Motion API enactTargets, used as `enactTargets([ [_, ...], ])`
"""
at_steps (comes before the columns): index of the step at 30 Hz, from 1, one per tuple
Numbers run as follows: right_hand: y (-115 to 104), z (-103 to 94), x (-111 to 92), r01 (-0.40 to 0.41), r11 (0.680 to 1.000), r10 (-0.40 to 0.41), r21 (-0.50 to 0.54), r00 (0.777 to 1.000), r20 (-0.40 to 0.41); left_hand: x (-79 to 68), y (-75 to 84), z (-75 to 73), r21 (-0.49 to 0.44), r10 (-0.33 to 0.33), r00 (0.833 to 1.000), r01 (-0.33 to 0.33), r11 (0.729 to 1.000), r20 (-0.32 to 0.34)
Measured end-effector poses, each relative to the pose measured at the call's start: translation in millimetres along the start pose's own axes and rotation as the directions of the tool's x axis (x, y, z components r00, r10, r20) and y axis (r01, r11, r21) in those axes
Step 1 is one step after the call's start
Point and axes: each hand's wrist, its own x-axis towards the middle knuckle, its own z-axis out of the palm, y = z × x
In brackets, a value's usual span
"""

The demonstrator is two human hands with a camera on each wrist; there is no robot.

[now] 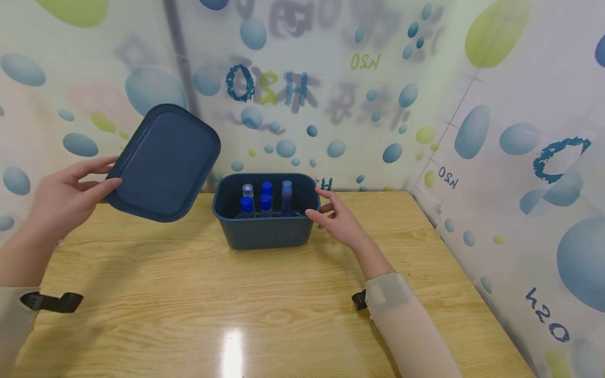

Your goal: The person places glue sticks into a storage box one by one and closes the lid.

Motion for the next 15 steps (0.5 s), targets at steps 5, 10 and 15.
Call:
enactTargets([
  [5, 0, 0.6, 0, -0.001, 1.0, 0.001, -0.01, 1.0, -0.005, 16.1, 15.4, 13.7, 0.019, 0.043, 0.999, -0.043, 0.999, -0.012],
  [10, -2, 1.0, -1, 0.001, 1.0, -0.002, -0.016, 1.0, -0.008, 29.7, 34.1, 28.6, 0.042, 0.092, 0.996, -0.092, 0.995, 0.021],
  [15, -2, 1.1, -1, -0.001, 1.0, 0.001, -0.003, 1.0, -0.005, 41.9, 51.8, 44.2, 0.06, 0.236, 0.972, -0.235, 0.97, 0.0],
])
